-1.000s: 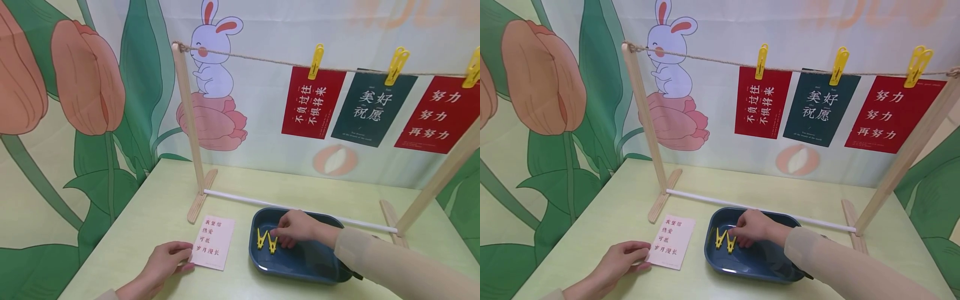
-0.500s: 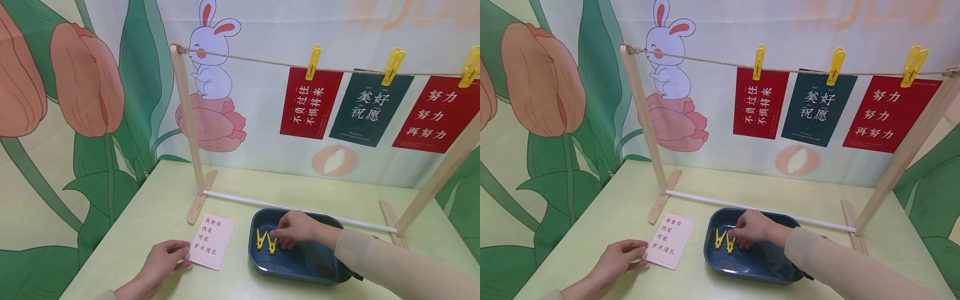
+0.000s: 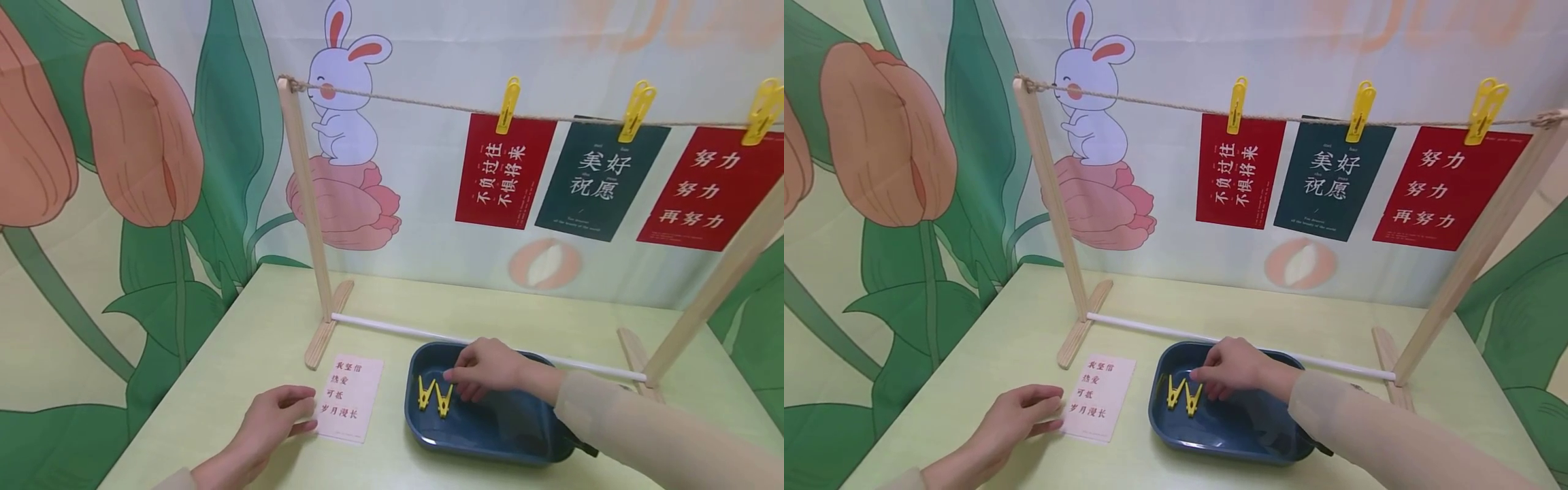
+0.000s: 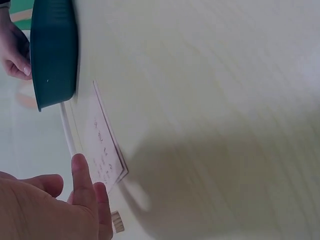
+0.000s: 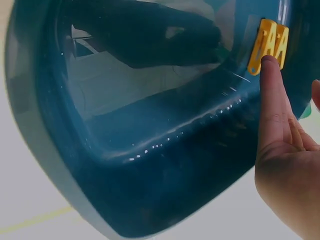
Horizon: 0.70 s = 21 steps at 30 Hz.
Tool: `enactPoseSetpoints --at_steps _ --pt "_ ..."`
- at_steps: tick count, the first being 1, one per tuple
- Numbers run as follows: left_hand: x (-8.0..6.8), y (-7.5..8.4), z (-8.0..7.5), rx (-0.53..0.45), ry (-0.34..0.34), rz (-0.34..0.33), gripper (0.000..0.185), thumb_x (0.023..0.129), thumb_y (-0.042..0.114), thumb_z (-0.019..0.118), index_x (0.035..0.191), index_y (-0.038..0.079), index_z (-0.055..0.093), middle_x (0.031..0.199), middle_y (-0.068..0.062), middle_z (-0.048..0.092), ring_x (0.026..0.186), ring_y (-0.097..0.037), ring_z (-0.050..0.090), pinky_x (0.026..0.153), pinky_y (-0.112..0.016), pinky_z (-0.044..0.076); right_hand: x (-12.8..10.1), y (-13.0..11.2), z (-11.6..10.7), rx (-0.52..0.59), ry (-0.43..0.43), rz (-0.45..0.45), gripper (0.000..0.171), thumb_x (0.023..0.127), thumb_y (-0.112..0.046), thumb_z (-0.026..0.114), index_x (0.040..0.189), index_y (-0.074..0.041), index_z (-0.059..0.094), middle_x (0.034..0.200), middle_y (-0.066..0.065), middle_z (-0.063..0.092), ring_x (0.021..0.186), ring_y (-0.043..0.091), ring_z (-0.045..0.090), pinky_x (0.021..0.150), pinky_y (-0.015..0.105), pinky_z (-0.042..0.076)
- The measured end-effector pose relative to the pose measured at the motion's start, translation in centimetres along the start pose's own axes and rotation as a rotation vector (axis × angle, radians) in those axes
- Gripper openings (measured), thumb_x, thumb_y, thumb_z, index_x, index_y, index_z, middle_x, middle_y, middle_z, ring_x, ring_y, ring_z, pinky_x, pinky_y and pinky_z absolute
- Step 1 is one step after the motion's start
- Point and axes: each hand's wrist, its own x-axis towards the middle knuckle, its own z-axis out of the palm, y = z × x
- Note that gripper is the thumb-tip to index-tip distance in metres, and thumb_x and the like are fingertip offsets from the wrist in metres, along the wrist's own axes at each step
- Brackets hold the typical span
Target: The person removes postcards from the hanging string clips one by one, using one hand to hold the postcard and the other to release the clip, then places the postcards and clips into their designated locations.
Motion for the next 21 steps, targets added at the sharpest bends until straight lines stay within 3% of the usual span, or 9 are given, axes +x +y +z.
enactPoseSetpoints --at_steps 5,10,21 --pt "0.2 0.9 0.5 -0.022 -0.014 0.033 0.031 0.105 0.001 0.063 0.132 -0.013 0.064 0.123 -0.028 0.064 0.101 -0.026 0.071 0.083 -0.032 0.066 -0.5 -0.6 -0.5 0.008 0.005 -0.023 0.029 0.103 -0.021 0.074 0.104 0.008 0.076 0.084 0.014 0.078 0.080 0.037 0.080 0.072 0.046 0.068" --pt "0.6 2.2 1.3 -0.074 -0.042 0.070 0.029 0.105 0.000 0.063 0.131 -0.013 0.064 0.121 -0.026 0.064 0.101 -0.026 0.071 0.084 -0.034 0.066 -1.0 -1.3 -1.1 -0.010 0.022 -0.045 0.031 0.103 -0.024 0.074 0.106 0.007 0.076 0.085 0.012 0.079 0.081 0.036 0.080 0.070 0.040 0.068" --pt "1.2 5.9 3.0 -0.142 -0.109 0.169 0.028 0.102 -0.002 0.067 0.129 -0.010 0.067 0.123 -0.022 0.065 0.100 -0.023 0.071 0.089 -0.038 0.066 -2.2 -3.0 -3.2 -0.022 0.052 -0.098 0.032 0.103 -0.026 0.074 0.113 0.005 0.075 0.095 0.013 0.080 0.085 0.028 0.080 0.074 0.038 0.068"
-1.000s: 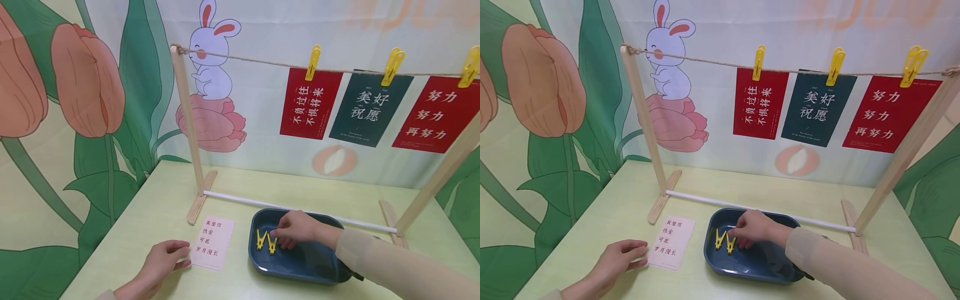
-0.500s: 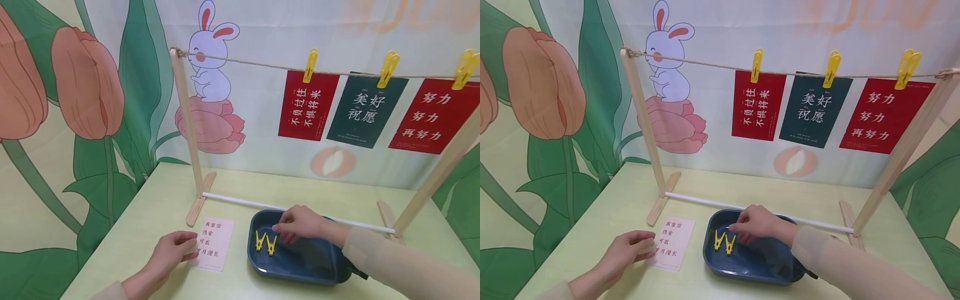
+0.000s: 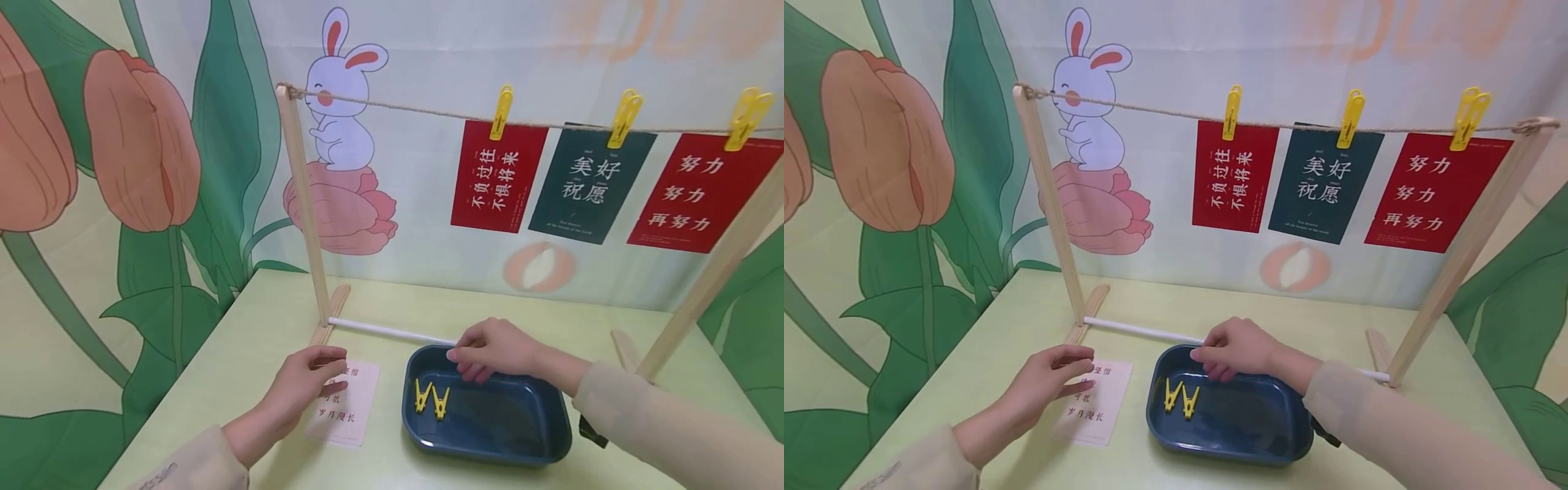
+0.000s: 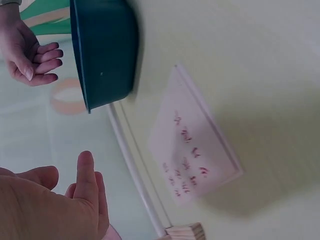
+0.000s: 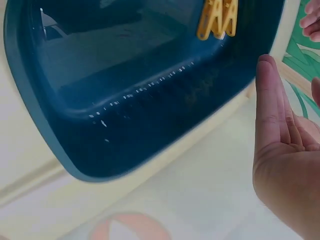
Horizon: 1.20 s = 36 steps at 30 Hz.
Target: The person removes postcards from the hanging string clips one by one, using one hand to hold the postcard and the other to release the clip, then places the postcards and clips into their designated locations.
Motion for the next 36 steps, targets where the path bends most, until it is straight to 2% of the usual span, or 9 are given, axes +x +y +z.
enactPoseSetpoints --at_steps 10,16,23,29,36 --pt "1.4 3.1 1.9 -0.003 -0.085 0.070 0.032 0.103 0.004 0.068 0.133 -0.007 0.066 0.125 -0.022 0.066 0.110 -0.025 0.072 0.096 -0.039 0.063 -0.8 -2.5 -2.2 -0.013 0.070 -0.023 0.032 0.103 -0.025 0.074 0.119 0.002 0.075 0.101 0.011 0.080 0.091 0.030 0.080 0.079 0.038 0.068" --pt "2.5 5.1 3.0 0.003 -0.129 0.092 0.034 0.105 0.007 0.068 0.137 -0.005 0.064 0.130 -0.022 0.065 0.116 -0.028 0.070 0.100 -0.039 0.061 -1.4 -3.5 -3.6 -0.032 0.110 -0.041 0.035 0.103 -0.027 0.074 0.123 0.001 0.074 0.107 0.013 0.080 0.092 0.025 0.081 0.081 0.038 0.067" --pt "3.6 7.4 4.1 0.000 -0.178 0.126 0.037 0.106 0.006 0.066 0.141 -0.005 0.061 0.135 -0.021 0.061 0.125 -0.037 0.065 0.103 -0.040 0.060 -1.9 -4.6 -5.4 -0.059 0.150 -0.055 0.036 0.103 -0.027 0.074 0.124 0.001 0.073 0.108 0.012 0.080 0.094 0.026 0.081 0.081 0.038 0.067" --pt "4.0 9.0 5.0 0.015 -0.212 0.151 0.040 0.106 0.010 0.068 0.144 -0.001 0.061 0.137 -0.020 0.063 0.126 -0.033 0.066 0.102 -0.038 0.060 -2.6 -5.8 -6.9 -0.080 0.184 -0.076 0.032 0.102 -0.020 0.074 0.125 0.002 0.073 0.109 0.013 0.080 0.096 0.027 0.081 0.082 0.039 0.067" --pt "4.3 11.1 6.1 0.023 -0.252 0.192 0.045 0.106 0.014 0.068 0.148 0.001 0.057 0.144 -0.018 0.061 0.133 -0.035 0.062 0.104 -0.039 0.059 -4.1 -8.3 -8.6 -0.123 0.248 -0.085 0.037 0.101 -0.025 0.076 0.129 -0.001 0.072 0.115 0.013 0.080 0.098 0.025 0.080 0.084 0.037 0.067"
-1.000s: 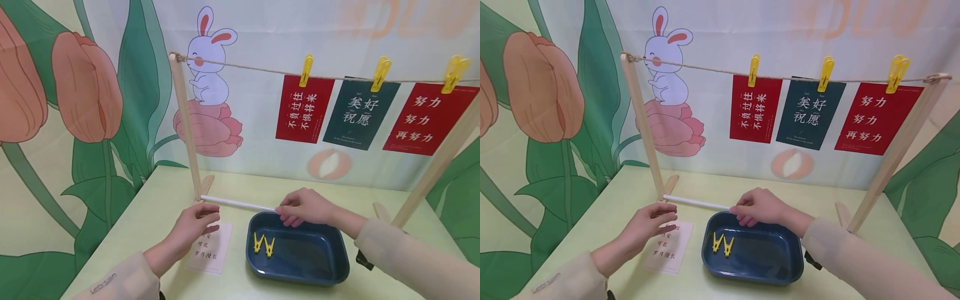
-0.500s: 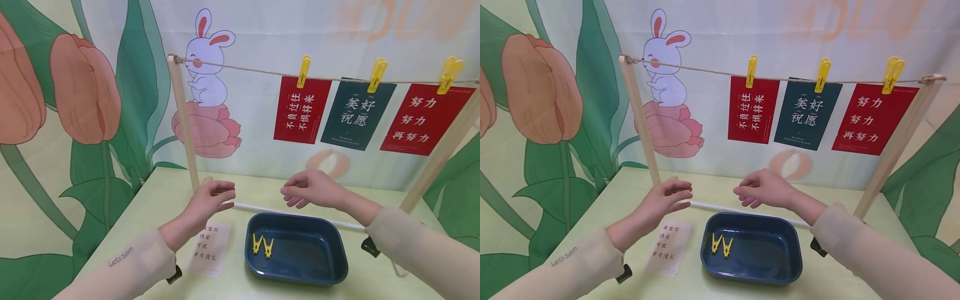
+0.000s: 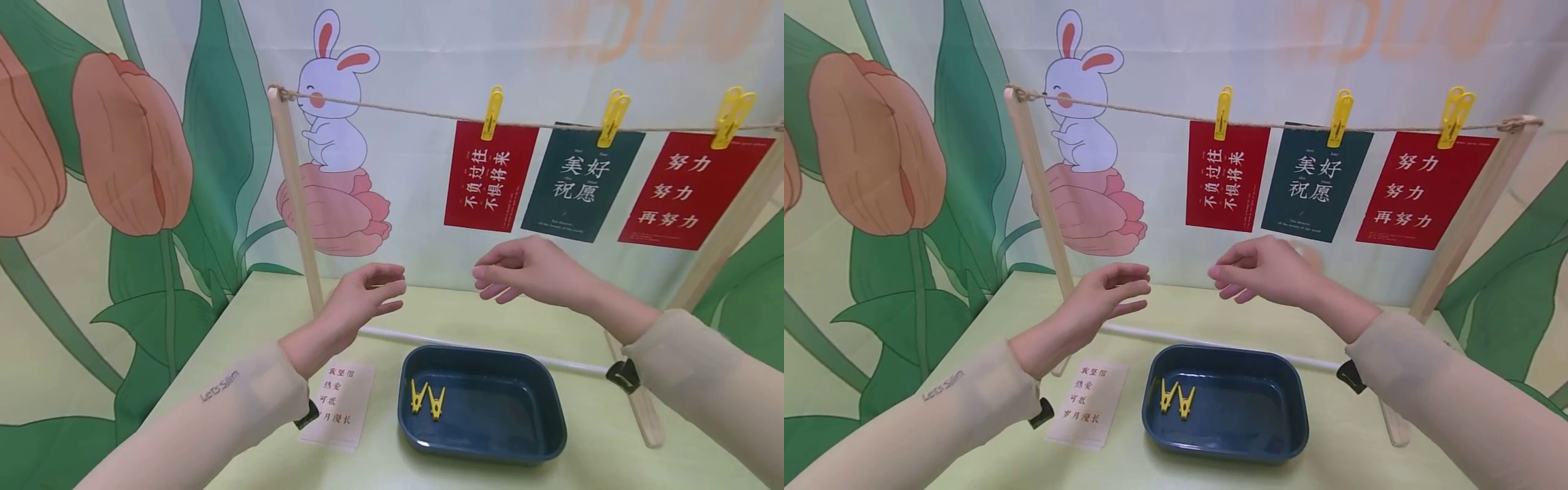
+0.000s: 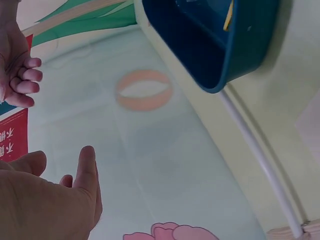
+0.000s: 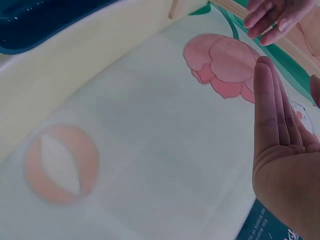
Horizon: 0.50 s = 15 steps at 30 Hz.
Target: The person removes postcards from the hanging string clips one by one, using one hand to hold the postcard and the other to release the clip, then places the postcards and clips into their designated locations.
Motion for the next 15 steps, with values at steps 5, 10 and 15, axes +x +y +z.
enactPoseSetpoints --at_steps 5,10,15 --pt "1.2 1.5 0.7 0.003 -0.020 0.033 0.046 0.106 0.015 0.068 0.149 0.002 0.056 0.145 -0.017 0.060 0.134 -0.033 0.062 0.106 -0.039 0.058 -0.3 -1.6 -1.9 -0.011 0.045 0.003 0.038 0.103 -0.024 0.074 0.132 0.000 0.071 0.118 0.016 0.078 0.100 0.027 0.080 0.085 0.037 0.066" --pt "2.2 2.9 1.5 0.002 -0.014 0.039 0.047 0.106 0.015 0.069 0.150 0.004 0.056 0.145 -0.015 0.060 0.133 -0.030 0.062 0.108 -0.040 0.057 -0.3 -2.8 -3.2 -0.029 0.095 -0.007 0.040 0.103 -0.026 0.074 0.135 -0.002 0.069 0.122 0.016 0.078 0.104 0.026 0.079 0.086 0.032 0.066" --pt "3.3 4.0 2.4 -0.003 0.003 0.039 0.049 0.104 0.017 0.071 0.150 0.007 0.056 0.143 -0.013 0.061 0.130 -0.029 0.064 0.109 -0.039 0.056 -0.4 -3.8 -4.3 -0.016 0.148 -0.016 0.041 0.103 -0.026 0.074 0.137 -0.004 0.068 0.122 0.017 0.078 0.104 0.026 0.079 0.083 0.028 0.065"
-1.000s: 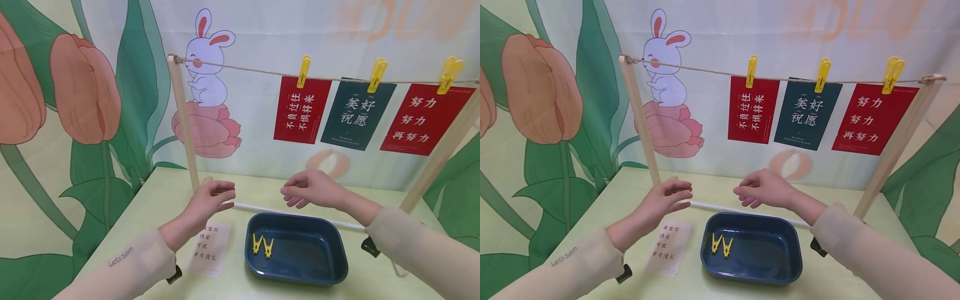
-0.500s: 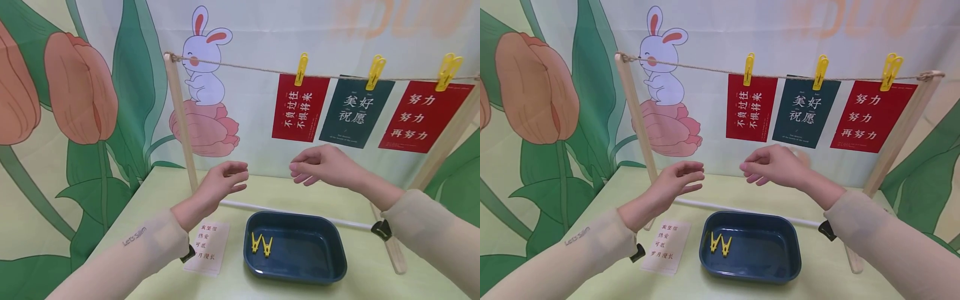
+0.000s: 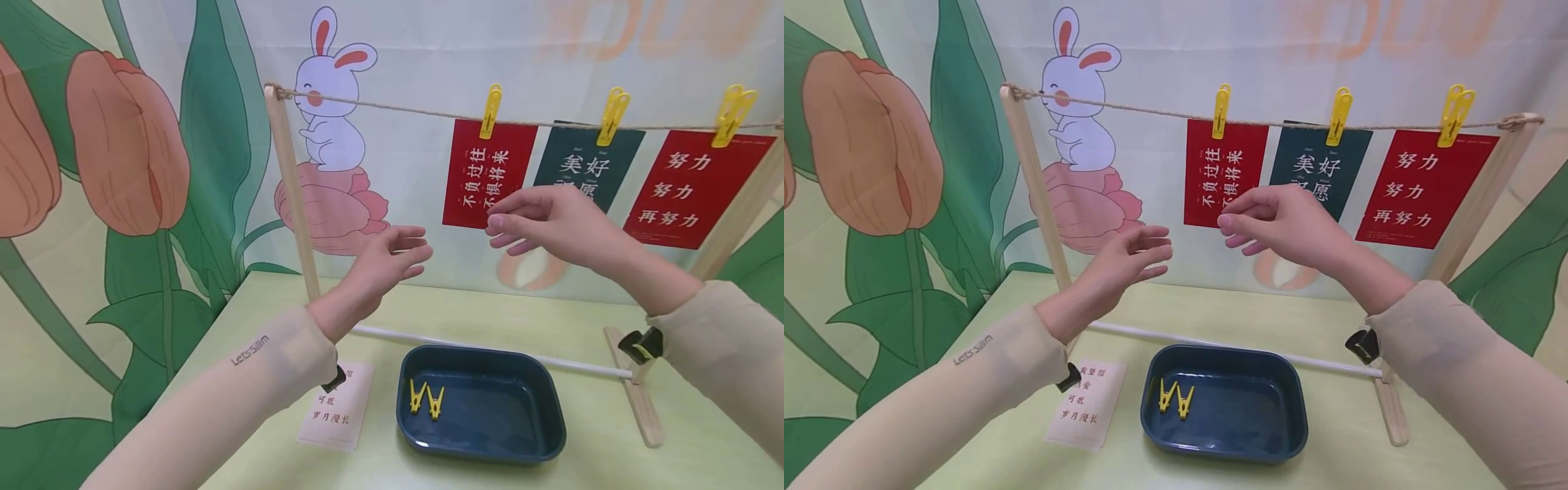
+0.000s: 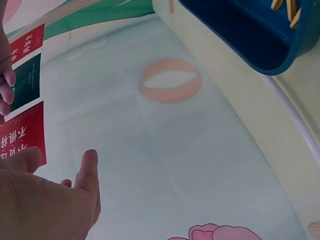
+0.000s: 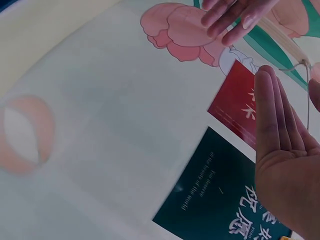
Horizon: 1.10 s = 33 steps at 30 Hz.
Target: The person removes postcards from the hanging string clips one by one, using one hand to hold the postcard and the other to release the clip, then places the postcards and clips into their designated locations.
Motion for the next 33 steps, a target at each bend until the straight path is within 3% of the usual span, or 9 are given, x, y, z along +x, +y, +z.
enactPoseSetpoints --at_steps 13,22,30,33 --pt "2.2 2.3 1.8 -0.007 0.031 0.037 0.052 0.103 0.021 0.073 0.151 0.012 0.054 0.144 -0.009 0.061 0.127 -0.025 0.065 0.109 -0.038 0.057 0.1 -3.0 -2.7 -0.072 0.216 -0.110 0.043 0.103 -0.031 0.074 0.139 -0.008 0.068 0.126 0.015 0.076 0.101 0.013 0.078 0.080 0.016 0.061" --pt "3.1 3.3 2.4 -0.051 0.023 0.060 0.048 0.105 0.018 0.071 0.149 0.011 0.055 0.139 -0.009 0.063 0.126 -0.025 0.064 0.109 -0.041 0.056 0.7 -4.6 -4.1 -0.207 0.355 -0.148 0.053 0.102 -0.041 0.073 0.147 -0.015 0.064 0.137 0.009 0.073 0.113 0.019 0.075 0.092 0.015 0.058" --pt "3.2 3.7 2.6 -0.056 0.016 0.077 0.043 0.106 0.016 0.068 0.147 0.009 0.056 0.136 -0.010 0.065 0.125 -0.026 0.065 0.106 -0.039 0.059 1.3 -5.8 -4.8 -0.377 0.443 -0.224 0.052 0.106 -0.038 0.067 0.153 -0.017 0.059 0.141 0.007 0.071 0.126 0.029 0.069 0.101 0.014 0.052" --pt "3.2 3.8 2.7 -0.059 0.017 0.087 0.041 0.107 0.015 0.067 0.146 0.008 0.057 0.134 -0.011 0.066 0.122 -0.025 0.066 0.106 -0.040 0.059 1.5 -6.2 -4.8 -0.446 0.449 -0.254 0.052 0.107 -0.037 0.066 0.154 -0.016 0.058 0.143 0.007 0.069 0.126 0.028 0.070 0.105 0.020 0.053"
